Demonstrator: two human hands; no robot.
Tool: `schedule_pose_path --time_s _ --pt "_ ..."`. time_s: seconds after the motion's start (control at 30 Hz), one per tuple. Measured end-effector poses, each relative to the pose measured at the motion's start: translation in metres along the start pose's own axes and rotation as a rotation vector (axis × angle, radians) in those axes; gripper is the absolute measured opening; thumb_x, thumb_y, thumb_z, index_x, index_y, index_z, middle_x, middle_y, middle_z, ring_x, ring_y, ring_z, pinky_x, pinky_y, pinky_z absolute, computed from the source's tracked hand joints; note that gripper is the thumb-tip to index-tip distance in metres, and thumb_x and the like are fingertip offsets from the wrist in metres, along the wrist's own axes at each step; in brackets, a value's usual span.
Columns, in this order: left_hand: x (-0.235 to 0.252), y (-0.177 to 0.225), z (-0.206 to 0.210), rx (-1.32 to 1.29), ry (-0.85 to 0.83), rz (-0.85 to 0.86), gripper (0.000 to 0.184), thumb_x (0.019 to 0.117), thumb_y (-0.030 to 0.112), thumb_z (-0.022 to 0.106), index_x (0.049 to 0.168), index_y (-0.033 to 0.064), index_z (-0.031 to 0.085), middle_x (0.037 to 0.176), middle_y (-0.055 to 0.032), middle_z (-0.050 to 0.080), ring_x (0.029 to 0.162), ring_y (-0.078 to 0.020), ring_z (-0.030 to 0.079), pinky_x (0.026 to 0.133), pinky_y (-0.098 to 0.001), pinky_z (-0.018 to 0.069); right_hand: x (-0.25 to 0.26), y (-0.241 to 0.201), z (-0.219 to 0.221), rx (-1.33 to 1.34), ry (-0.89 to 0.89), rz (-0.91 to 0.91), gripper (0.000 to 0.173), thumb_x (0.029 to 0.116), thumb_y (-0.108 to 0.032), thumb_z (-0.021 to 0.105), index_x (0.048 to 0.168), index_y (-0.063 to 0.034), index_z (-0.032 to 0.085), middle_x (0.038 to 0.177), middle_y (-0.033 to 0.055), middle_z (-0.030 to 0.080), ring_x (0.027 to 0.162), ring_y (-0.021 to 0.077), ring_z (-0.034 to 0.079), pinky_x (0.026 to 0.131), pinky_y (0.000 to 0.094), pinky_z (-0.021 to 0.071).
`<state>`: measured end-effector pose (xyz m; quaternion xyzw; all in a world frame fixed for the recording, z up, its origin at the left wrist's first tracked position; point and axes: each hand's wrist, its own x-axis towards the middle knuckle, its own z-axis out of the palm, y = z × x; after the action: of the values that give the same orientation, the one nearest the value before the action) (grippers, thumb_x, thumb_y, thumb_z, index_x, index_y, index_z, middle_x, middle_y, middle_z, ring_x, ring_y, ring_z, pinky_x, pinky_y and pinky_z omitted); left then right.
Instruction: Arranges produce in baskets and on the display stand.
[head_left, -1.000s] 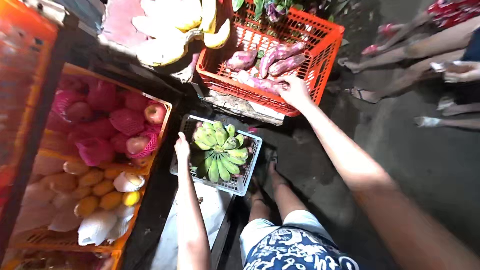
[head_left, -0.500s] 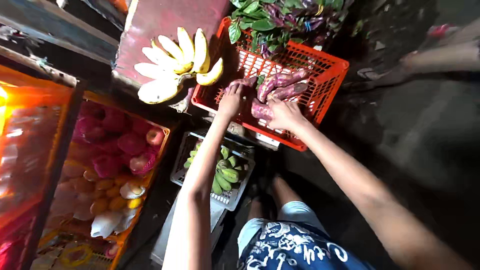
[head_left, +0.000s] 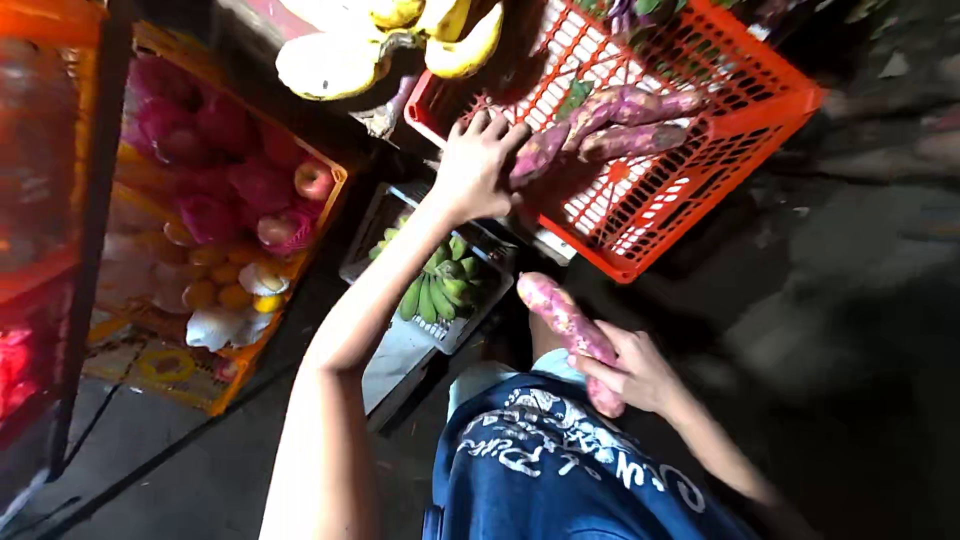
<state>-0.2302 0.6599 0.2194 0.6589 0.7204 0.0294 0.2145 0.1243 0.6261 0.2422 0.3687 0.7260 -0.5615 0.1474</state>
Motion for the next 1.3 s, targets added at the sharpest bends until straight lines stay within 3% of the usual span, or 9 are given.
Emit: schedule_pose_path --time_s 0.13,0.2,0.3,0.43,0.67,0.8,0.93,1.13,1.3 --pt "-0.118 -0.036 -0.001 -0.121 0.038 -0.298 0.089 0.0649 0.056 0.08 0.142 0.0177 0.058 0.132 -0.0153 0.063 0.122 -0.0415 0.057 0.091 -0.0657 0.0492 0.021 -0.005 0.074 0.305 -0.202 0.269 0.069 0.0937 -0.054 0.061 0.141 -0.0048 0.055 0.124 0.0137 0.069 0.115 0.0203 0.066 0.103 0.0453 0.0518" --pt "-0.163 -0.072 0.018 -0.15 0.021 -0.479 0.091 0.0642 0.051 0.084 0.143 0.0151 0.058 0.138 -0.0234 0.057 0.123 -0.0467 0.056 0.092 -0.0696 0.0474 0.036 -0.004 0.112 0.408 -0.231 0.401 0.069 0.0955 -0.055 0.061 0.143 -0.0057 0.053 0.124 0.0145 0.068 0.11 0.021 0.067 0.096 0.0442 0.0551" --pt "-0.207 -0.126 0.059 -0.177 0.013 -0.71 0.092 0.0636 0.044 0.09 0.144 0.0146 0.057 0.147 -0.0307 0.044 0.121 -0.0504 0.056 0.091 -0.0712 0.0482 0.056 -0.003 0.177 0.629 -0.196 0.507 0.062 0.0998 -0.054 0.058 0.137 -0.0053 0.053 0.097 0.0104 0.067 0.069 0.0155 0.063 0.057 0.0325 0.0524" --pt "-0.225 -0.169 0.096 -0.294 0.059 -0.809 0.088 0.0673 0.037 0.09 0.144 0.0124 0.054 0.143 -0.0287 0.051 0.125 -0.0471 0.056 0.098 -0.0674 0.0488 0.086 0.008 0.265 0.712 -0.146 0.517 0.062 0.1069 -0.043 0.052 0.146 0.0021 0.035 0.103 0.0177 0.067 0.067 0.0194 0.07 0.063 0.0342 0.0609" --pt "-0.227 -0.212 0.138 -0.468 0.031 -0.758 0.079 0.0892 0.033 0.073 0.157 0.0099 0.04 0.15 -0.0257 0.049 0.137 -0.0444 0.05 0.111 -0.0641 0.0405 0.083 0.016 0.315 0.348 -0.306 0.408 0.038 0.1079 -0.027 0.051 0.137 -0.0021 0.055 0.106 0.0138 0.07 0.08 0.018 0.07 0.073 0.0351 0.0588" --pt "-0.219 -0.222 0.159 -0.45 -0.017 -0.629 0.052 0.1046 0.034 0.056 0.15 0.009 0.051 0.156 -0.0211 0.046 0.142 -0.0406 0.046 0.116 -0.0609 0.0366 0.061 0.03 0.295 0.29 -0.217 0.309 0.035 0.1071 -0.026 0.053 0.133 -0.003 0.059 0.106 0.0127 0.07 0.082 0.017 0.07 0.076 0.0349 0.0594" --pt "-0.209 -0.206 0.167 -0.325 0.046 -0.765 0.043 0.1006 0.02 0.06 0.142 0.0099 0.059 0.152 -0.0235 0.048 0.134 -0.0464 0.051 0.105 -0.0675 0.0454 0.044 0.027 0.246 0.218 -0.062 0.252 0.034 0.1064 -0.024 0.054 0.132 -0.0034 0.061 0.106 0.0111 0.071 0.084 0.0157 0.071 0.079 0.0338 0.06" --pt "-0.24 -0.197 0.184 -0.213 0.153 -0.84 0.032 0.0943 0.014 0.069 0.126 0.0063 0.069 0.123 -0.0294 0.066 0.114 -0.0529 0.062 0.09 -0.0741 0.0489 0.069 -0.013 0.095 -0.171 0.647 -0.148 0.025 0.1036 -0.017 0.056 0.118 -0.0033 0.07 0.1 0.0135 0.074 0.084 0.0239 0.072 0.076 0.043 0.0602" --pt "-0.217 -0.198 0.169 -0.194 0.186 -1.038 0.044 0.0978 0.035 0.067 0.124 -0.0001 0.068 0.13 -0.0313 0.062 0.126 -0.0501 0.056 0.104 -0.0698 0.0416 0.171 -0.02 -0.041 -0.432 0.687 -0.015 0.048 0.0927 -0.012 0.068 0.139 -0.0025 0.056 0.136 0.0241 0.059 0.127 0.0422 0.057 0.103 0.0594 0.0479"
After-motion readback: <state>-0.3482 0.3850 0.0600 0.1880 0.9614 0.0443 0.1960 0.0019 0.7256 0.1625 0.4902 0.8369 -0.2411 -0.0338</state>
